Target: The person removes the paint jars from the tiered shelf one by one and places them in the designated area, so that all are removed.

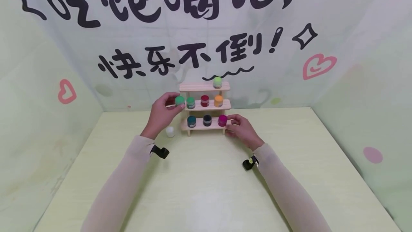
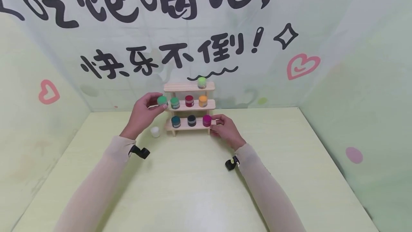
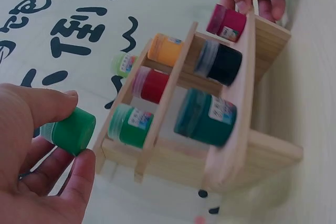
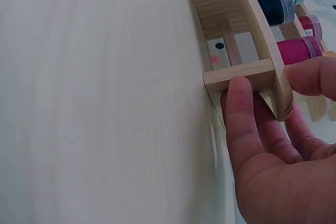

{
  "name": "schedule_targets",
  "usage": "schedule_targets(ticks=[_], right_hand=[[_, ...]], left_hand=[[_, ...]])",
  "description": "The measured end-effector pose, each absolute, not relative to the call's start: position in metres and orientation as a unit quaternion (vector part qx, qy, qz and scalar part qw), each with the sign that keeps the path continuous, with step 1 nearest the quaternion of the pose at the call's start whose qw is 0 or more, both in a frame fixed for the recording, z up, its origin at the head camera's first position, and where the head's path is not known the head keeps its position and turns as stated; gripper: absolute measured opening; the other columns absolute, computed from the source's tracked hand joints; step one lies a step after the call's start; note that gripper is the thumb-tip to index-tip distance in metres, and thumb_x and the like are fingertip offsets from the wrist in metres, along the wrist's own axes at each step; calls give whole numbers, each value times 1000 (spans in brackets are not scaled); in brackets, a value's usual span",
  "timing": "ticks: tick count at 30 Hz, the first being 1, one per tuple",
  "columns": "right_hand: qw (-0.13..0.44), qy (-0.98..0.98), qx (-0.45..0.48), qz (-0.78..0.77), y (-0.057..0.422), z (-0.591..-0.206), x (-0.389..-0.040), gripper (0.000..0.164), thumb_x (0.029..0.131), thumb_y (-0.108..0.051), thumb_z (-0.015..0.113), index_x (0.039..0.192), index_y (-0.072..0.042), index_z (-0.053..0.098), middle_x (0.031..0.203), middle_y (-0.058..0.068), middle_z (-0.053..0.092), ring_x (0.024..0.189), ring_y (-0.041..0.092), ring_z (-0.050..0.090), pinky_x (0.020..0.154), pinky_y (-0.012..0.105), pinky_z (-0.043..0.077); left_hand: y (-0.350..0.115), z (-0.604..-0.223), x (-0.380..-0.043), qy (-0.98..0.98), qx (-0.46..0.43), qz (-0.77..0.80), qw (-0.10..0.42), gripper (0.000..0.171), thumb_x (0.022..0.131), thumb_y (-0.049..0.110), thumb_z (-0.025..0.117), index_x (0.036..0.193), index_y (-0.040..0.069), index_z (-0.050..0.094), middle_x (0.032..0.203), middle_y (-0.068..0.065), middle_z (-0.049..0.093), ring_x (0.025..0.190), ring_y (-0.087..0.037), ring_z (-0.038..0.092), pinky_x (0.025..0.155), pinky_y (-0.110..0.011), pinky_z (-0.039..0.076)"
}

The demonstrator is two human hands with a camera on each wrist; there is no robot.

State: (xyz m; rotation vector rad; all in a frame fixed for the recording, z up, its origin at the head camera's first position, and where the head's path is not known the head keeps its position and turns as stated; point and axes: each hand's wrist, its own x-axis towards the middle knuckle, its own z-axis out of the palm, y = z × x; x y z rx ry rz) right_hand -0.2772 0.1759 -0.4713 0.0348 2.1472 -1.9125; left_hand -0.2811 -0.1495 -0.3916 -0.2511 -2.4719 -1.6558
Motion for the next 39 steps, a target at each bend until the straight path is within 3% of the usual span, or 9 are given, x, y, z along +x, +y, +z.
schedule_targets(ticks=[21,33,36,39], right_hand=[[136,740,14,-658,175,-470,-276,46,99,-6,67,143,-5,55,115,12,62,99,23,70,97,41,63],[133,739,16,-660,174,-469,-277,44,99,-6,67,142,-6,56,113,10,62,100,23,69,95,39,63],[132,738,17,-661,174,-470,-277,44,99,-5,67,142,-6,57,113,10,62,100,23,70,95,39,63],[130,737,17,-664,175,-471,-277,44,99,-4,67,142,-5,56,113,10,62,100,22,69,94,39,64]], left_hand=[[-205,-441,-263,-839,-38,-541,52,47,95,26,82,135,11,62,131,-10,66,124,-26,64,100,-21,57],[-233,-462,-255,-846,-12,-532,25,53,97,30,80,141,8,60,137,-14,66,129,-29,62,94,-11,53],[-239,-466,-253,-854,-5,-520,14,54,98,29,78,143,7,59,137,-15,65,130,-31,63,92,-12,54],[-244,-469,-251,-868,-1,-497,5,54,98,27,77,144,7,59,138,-17,65,130,-34,65,96,-21,59]])
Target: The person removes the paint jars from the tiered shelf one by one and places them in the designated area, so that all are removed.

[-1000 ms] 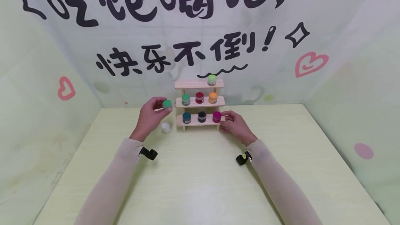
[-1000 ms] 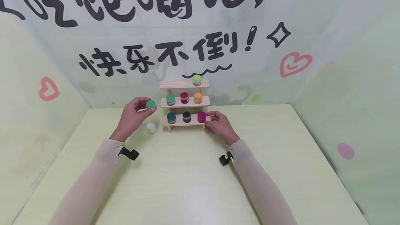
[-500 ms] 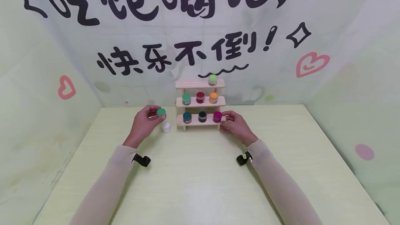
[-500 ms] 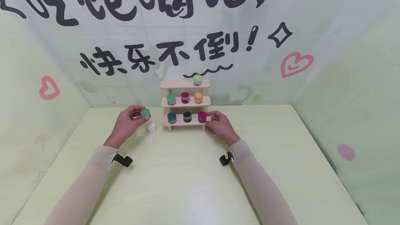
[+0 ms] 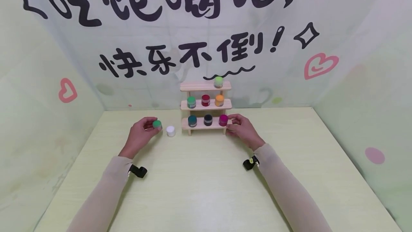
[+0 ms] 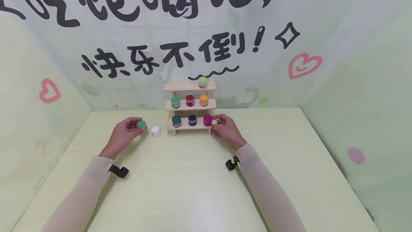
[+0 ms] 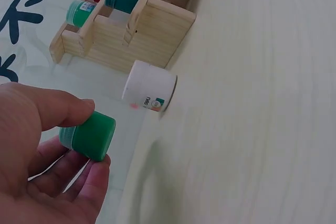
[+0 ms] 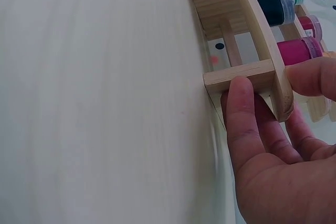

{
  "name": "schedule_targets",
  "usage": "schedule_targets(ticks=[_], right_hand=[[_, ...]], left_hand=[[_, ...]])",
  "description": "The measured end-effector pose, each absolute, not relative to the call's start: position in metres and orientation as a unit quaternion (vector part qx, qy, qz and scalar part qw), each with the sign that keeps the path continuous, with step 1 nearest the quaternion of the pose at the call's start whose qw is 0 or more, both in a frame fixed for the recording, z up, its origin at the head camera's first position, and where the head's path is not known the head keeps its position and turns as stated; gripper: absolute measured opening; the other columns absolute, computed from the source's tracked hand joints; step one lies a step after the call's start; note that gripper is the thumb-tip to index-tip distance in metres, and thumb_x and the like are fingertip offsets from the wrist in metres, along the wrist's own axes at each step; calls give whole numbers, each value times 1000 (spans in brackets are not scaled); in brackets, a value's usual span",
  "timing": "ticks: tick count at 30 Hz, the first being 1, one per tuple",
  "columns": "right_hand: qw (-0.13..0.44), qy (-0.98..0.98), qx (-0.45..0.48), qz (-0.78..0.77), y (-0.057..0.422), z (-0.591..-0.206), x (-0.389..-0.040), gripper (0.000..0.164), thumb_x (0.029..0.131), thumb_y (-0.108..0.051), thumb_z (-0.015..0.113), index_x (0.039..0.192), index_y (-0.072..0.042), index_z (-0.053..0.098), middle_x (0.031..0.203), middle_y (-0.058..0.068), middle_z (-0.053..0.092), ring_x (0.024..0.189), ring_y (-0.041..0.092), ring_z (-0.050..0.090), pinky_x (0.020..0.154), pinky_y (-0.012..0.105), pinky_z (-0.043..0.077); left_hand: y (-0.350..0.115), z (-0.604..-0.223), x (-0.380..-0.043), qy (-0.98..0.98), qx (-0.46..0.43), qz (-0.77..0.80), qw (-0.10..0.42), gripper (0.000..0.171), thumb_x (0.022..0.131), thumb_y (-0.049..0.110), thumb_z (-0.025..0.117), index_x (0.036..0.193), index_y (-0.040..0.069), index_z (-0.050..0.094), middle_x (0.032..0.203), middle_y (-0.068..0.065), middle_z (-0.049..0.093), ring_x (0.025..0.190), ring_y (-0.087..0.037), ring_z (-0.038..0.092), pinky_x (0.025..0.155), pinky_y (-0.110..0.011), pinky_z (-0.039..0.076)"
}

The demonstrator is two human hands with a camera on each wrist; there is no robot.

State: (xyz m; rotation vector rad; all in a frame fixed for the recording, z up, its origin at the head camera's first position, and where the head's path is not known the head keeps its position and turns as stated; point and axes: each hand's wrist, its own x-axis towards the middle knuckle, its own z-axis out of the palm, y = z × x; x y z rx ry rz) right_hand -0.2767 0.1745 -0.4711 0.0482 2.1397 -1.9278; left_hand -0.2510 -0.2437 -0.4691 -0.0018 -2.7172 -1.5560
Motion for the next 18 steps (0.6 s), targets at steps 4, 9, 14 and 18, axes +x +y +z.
schedule_targets(ticks=[4,9,14,18], right_hand=[[130,734,16,-666,175,-472,-277,44,98,-4,67,141,-5,56,112,9,61,99,22,69,94,39,64],[130,734,15,-666,174,-472,-276,44,98,-4,67,141,-5,57,111,10,60,98,22,68,94,39,64],[131,736,15,-664,174,-473,-276,44,99,-5,67,141,-6,56,113,11,62,100,23,69,96,40,63],[130,739,15,-661,174,-473,-277,43,99,-6,67,141,-6,56,112,11,61,99,24,68,96,41,63]], left_hand=[[-248,-475,-249,-884,-2,-468,3,51,99,25,76,143,6,60,138,-19,66,128,-37,67,103,-42,59],[-252,-481,-248,-893,1,-450,-7,49,99,26,76,141,5,61,135,-19,68,127,-37,66,106,-49,56],[-254,-485,-248,-896,-4,-443,-18,49,99,26,76,141,5,61,133,-17,69,125,-35,65,104,-44,55],[-255,-486,-248,-899,-10,-438,-23,48,99,25,76,140,6,62,132,-17,70,124,-35,66,104,-44,55]])
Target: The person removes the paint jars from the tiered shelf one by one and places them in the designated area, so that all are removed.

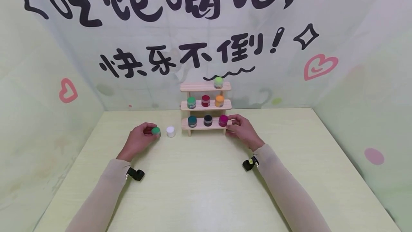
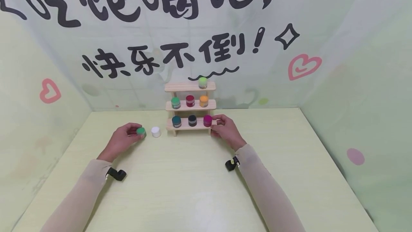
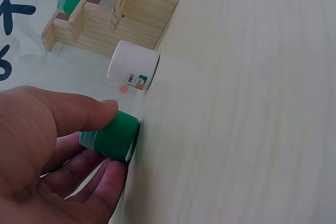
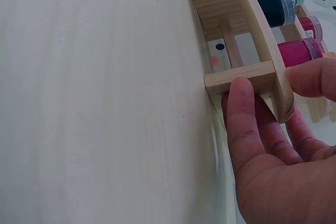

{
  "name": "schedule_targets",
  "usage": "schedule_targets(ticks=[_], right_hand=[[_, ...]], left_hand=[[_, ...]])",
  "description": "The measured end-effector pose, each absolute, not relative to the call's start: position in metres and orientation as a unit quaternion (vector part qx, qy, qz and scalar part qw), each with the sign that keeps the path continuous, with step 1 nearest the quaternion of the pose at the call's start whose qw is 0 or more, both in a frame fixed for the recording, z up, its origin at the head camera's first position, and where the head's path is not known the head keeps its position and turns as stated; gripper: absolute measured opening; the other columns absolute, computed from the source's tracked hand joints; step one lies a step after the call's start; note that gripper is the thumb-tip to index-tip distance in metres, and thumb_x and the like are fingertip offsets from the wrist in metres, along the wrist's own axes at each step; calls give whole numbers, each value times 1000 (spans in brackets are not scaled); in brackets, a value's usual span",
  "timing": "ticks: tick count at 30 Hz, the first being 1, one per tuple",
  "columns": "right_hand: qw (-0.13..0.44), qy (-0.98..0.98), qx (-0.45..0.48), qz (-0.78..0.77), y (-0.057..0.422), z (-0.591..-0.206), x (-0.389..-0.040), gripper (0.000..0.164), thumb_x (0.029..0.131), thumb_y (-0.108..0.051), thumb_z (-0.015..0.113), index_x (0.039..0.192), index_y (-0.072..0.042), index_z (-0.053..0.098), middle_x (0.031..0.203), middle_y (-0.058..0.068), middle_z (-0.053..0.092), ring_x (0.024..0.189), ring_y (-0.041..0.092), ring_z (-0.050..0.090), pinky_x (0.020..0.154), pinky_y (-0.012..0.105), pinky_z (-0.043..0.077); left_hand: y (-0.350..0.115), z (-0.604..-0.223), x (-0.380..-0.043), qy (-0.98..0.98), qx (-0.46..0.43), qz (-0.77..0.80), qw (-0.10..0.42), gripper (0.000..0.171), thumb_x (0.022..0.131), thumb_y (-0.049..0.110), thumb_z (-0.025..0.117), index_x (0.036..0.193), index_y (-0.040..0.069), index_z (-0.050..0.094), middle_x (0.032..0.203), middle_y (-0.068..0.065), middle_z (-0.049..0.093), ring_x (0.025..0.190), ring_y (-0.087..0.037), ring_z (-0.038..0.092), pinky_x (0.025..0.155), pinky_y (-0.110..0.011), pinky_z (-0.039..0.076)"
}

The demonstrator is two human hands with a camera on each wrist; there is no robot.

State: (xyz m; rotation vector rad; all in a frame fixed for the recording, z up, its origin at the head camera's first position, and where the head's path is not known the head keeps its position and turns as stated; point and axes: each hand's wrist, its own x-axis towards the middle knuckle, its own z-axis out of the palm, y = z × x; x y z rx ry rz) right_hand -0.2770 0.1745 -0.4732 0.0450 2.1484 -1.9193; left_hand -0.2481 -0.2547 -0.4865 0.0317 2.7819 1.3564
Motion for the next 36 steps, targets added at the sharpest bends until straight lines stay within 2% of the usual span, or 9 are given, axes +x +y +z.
schedule_targets(ticks=[9,15,22,28,36], right_hand=[[127,738,11,-663,172,-474,-278,43,99,-5,66,141,-5,56,110,10,61,99,23,69,95,40,63],[127,737,12,-664,173,-473,-277,43,99,-4,65,141,-5,56,112,10,62,102,25,69,96,40,63],[131,734,13,-666,175,-475,-278,44,100,-4,66,142,-5,55,111,9,61,102,24,69,97,41,63],[130,734,13,-666,176,-475,-279,43,100,-5,66,142,-5,55,113,11,61,103,24,69,98,41,62],[126,729,22,-673,173,-473,-276,43,98,-2,66,140,-5,56,109,9,59,98,21,67,94,38,64]], left_hand=[[-259,-489,-250,897,21,442,28,50,98,22,77,142,4,60,135,-19,69,127,-37,65,109,-51,53],[-256,-485,-248,896,21,442,34,52,99,21,76,144,4,58,136,-20,68,128,-36,64,107,-48,53],[-254,-480,-250,891,18,452,39,55,99,29,77,146,7,57,141,-15,64,132,-35,61,105,-45,54],[-251,-473,-253,882,19,470,19,58,99,37,76,145,8,58,145,-15,61,137,-36,59,110,-51,54],[-242,-462,-256,872,21,487,-30,51,102,39,71,140,5,61,139,-16,65,129,-31,60,112,-48,52]])
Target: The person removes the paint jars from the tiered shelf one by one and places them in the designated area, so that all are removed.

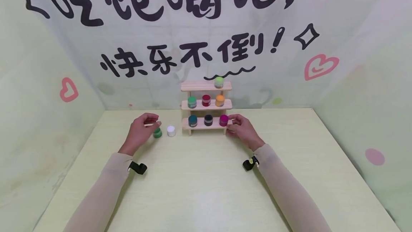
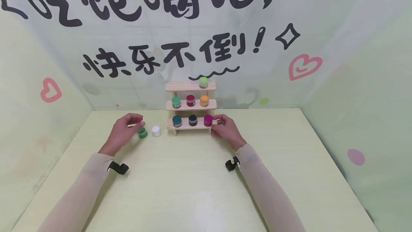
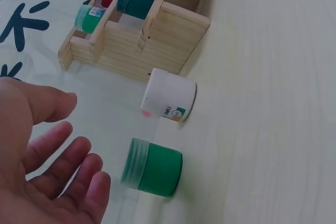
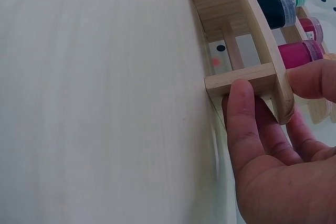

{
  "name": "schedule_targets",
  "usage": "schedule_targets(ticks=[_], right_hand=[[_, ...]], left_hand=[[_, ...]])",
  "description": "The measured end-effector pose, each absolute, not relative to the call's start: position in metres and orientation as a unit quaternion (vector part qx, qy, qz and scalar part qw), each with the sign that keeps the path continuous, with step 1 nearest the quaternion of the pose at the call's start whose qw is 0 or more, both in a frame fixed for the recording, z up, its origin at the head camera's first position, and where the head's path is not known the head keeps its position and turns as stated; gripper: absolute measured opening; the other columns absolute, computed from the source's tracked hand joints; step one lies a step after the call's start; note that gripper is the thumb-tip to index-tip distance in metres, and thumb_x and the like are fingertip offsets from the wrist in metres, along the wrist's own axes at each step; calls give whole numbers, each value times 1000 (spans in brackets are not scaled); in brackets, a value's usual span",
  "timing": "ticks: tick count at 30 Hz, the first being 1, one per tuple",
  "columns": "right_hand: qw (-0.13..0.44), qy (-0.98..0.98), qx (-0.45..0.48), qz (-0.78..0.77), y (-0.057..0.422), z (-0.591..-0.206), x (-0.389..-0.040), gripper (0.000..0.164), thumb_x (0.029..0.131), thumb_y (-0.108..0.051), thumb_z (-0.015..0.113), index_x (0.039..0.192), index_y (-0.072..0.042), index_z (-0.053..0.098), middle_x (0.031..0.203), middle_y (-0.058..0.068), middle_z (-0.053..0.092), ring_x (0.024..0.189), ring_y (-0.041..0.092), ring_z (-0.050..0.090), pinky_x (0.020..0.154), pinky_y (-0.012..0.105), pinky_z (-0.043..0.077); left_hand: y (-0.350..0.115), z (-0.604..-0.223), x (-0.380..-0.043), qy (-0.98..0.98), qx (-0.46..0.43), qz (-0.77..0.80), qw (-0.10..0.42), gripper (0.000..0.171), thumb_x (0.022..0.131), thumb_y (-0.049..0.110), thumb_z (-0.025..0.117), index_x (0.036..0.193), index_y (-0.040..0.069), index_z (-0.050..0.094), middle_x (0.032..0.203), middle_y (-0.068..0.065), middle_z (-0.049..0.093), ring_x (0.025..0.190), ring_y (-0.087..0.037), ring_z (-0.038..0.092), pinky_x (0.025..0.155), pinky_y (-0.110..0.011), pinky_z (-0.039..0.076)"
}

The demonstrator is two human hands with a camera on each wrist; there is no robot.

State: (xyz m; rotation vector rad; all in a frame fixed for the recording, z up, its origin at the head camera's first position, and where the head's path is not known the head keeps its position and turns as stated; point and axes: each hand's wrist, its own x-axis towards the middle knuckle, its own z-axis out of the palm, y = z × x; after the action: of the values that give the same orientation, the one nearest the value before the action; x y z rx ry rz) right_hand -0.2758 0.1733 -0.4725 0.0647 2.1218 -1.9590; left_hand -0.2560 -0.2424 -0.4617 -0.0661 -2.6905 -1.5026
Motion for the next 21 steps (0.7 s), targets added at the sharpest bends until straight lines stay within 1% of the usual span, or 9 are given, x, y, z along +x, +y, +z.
schedule_targets(ticks=[5,10,13,17,19,21], right_hand=[[132,729,22,-671,174,-471,-277,44,99,-2,66,141,-6,56,112,10,60,101,23,68,97,39,63],[135,733,23,-666,176,-471,-278,44,100,-3,66,143,-6,55,115,12,60,107,27,67,100,41,61],[137,739,21,-660,177,-470,-278,45,101,-4,67,144,-5,55,116,12,61,108,27,67,101,41,60],[134,743,23,-655,176,-468,-278,43,101,-4,66,143,-4,55,115,12,61,106,26,68,100,41,61],[131,745,27,-653,175,-467,-277,41,101,-4,65,141,-5,56,114,12,62,104,25,69,98,40,62],[128,745,31,-654,173,-467,-277,40,100,-3,64,140,-5,57,113,12,63,103,24,70,98,39,62]], left_hand=[[-236,-454,-259,-867,-20,-495,50,44,103,37,70,136,8,64,133,-11,68,125,-27,62,111,-45,52],[-229,-446,-262,-860,-31,-506,60,41,103,37,71,133,10,65,131,-10,68,123,-27,62,109,-44,52],[-224,-442,-263,-855,-32,-513,66,39,102,37,71,131,10,66,129,-9,69,121,-25,63,105,-36,54],[-218,-436,-266,-847,-39,-524,80,38,103,33,71,131,8,67,126,-10,69,116,-24,64,98,-25,53],[-215,-434,-267,-844,-44,-528,87,37,103,32,71,131,8,67,126,-10,70,115,-22,64,96,-23,52],[-211,-431,-268,-840,-45,-534,90,35,103,32,70,130,10,67,126,-8,69,114,-21,63,96,-24,52]])
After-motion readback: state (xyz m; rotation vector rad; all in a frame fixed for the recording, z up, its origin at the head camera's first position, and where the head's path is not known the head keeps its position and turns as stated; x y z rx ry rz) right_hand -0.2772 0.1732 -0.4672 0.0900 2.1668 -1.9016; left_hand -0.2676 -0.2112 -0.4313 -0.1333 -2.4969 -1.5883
